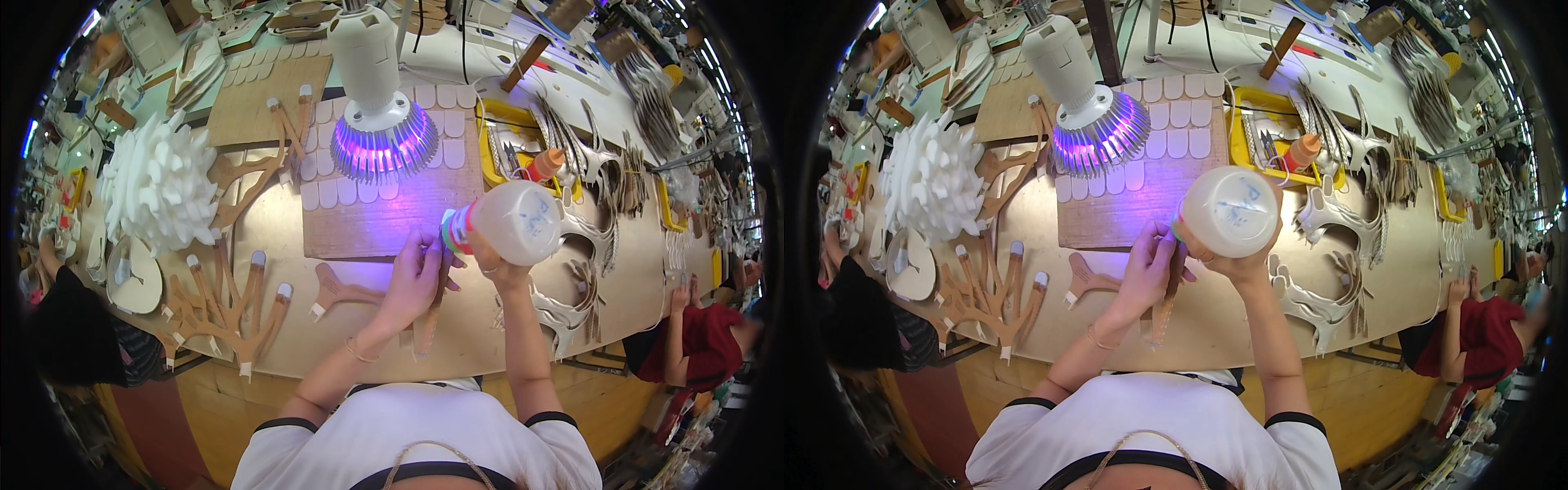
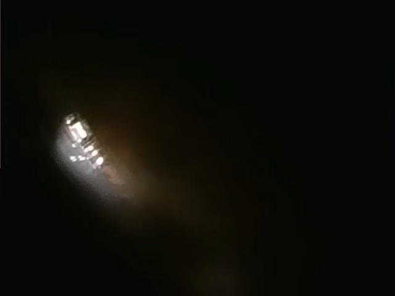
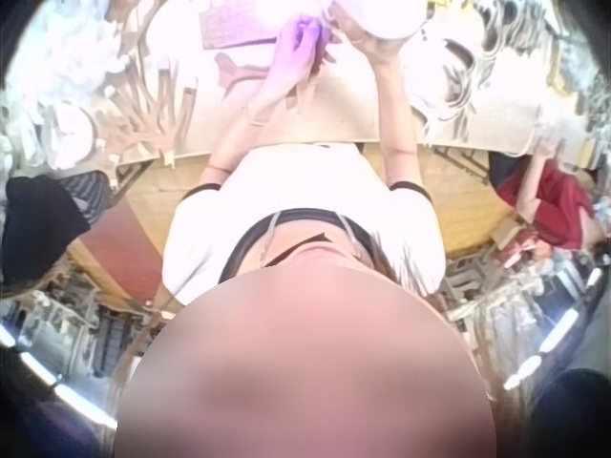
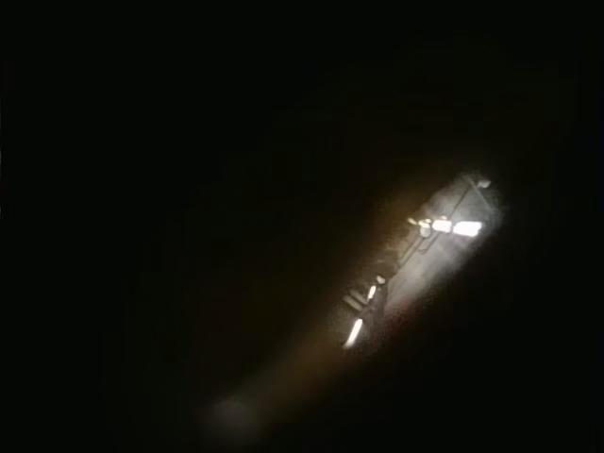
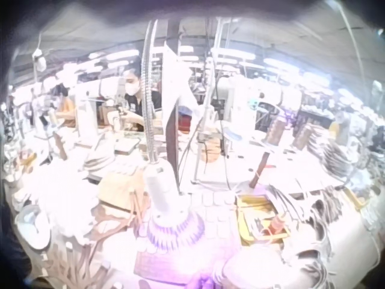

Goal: The person repeatedly picks up small wooden craft pieces, applies glue from a bottle to the edges, and places them on a work surface under a UV lamp. The person handles multiple pieces one at a time, applying glue and setting them down in a repetitive sequence.

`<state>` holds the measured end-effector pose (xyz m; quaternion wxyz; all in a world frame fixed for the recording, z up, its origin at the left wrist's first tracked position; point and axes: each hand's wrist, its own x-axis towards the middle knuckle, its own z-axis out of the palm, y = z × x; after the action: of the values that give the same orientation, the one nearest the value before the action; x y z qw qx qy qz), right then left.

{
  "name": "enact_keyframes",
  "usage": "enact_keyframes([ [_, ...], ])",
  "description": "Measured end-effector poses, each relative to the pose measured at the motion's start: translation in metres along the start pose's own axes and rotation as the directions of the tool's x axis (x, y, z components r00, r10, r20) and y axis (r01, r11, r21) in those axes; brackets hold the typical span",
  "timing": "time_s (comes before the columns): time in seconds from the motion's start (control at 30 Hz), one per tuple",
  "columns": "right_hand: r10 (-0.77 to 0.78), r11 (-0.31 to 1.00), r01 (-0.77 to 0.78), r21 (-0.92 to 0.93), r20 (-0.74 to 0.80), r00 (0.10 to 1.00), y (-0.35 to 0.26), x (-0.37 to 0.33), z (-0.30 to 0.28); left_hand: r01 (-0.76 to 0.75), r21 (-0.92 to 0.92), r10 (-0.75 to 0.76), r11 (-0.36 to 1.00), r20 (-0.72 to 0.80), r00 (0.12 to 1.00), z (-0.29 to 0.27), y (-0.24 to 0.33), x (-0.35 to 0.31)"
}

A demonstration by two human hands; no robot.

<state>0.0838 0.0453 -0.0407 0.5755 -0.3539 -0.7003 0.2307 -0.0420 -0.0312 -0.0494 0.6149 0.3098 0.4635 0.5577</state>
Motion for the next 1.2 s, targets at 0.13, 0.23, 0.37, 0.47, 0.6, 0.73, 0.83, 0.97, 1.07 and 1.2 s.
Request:
enact_keyframes([
  [0.13, -0.045, 0.991, 0.043, -0.123, -0.013, 0.999, -0.002, 0.007, -0.003, 0.007, -0.014, -0.007, 1.0, 0.013, 1.0, -0.001, -0.001, -0.001],
  [0.23, -0.15, 0.987, 0.153, -0.048, 0.066, 0.987, -0.003, 0.011, -0.004, -0.02, -0.016, 0.02, 1.0, -0.009, 1.0, 0.002, -0.005, -0.002],
  [0.37, -0.034, 0.995, 0.036, -0.094, 0.027, 0.999, -0.006, 0.015, -0.001, -0.012, 0.011, 0.012, 1.0, -0.009, 1.0, 0.003, -0.009, -0.004],
  [0.47, 0.015, 0.999, -0.017, 0.036, 0.042, 0.999, -0.009, 0.021, -0.001, -0.011, 0.039, 0.012, 0.999, -0.013, 1.0, 0.002, -0.011, -0.006],
  [0.6, -0.012, 1.0, 0.01, 0.027, 0.048, 0.999, -0.012, 0.029, -0.001, -0.047, 0.037, 0.048, 0.998, -0.026, 0.999, 0.004, -0.014, -0.006],
  [0.73, 0.033, 0.993, -0.04, 0.108, 0.065, 0.997, -0.014, 0.031, 0.0, -0.025, 0.073, 0.026, 0.997, -0.011, 1.0, 0.002, -0.012, -0.007],
  [0.83, -0.048, 0.998, 0.051, -0.049, 0.056, 0.997, -0.015, 0.031, 0.001, -0.021, 0.073, 0.021, 0.997, -0.009, 1.0, 0.003, -0.011, -0.009],
  [0.97, 0.043, 0.996, -0.046, 0.073, 0.05, 0.998, -0.016, 0.033, 0.0, -0.022, 0.074, 0.022, 0.997, -0.005, 1.0, 0.003, -0.011, -0.009],
  [1.07, -0.045, 0.998, 0.045, 0.033, 0.003, 0.999, -0.016, 0.034, -0.002, -0.023, 0.043, 0.024, 0.999, -0.009, 1.0, 0.003, -0.011, -0.008],
  [1.2, 0.089, 0.984, -0.084, 0.156, -0.021, 0.996, -0.017, 0.029, -0.009, -0.016, 0.051, 0.016, 0.999, 0.001, 1.0, -0.001, -0.008, -0.009],
])
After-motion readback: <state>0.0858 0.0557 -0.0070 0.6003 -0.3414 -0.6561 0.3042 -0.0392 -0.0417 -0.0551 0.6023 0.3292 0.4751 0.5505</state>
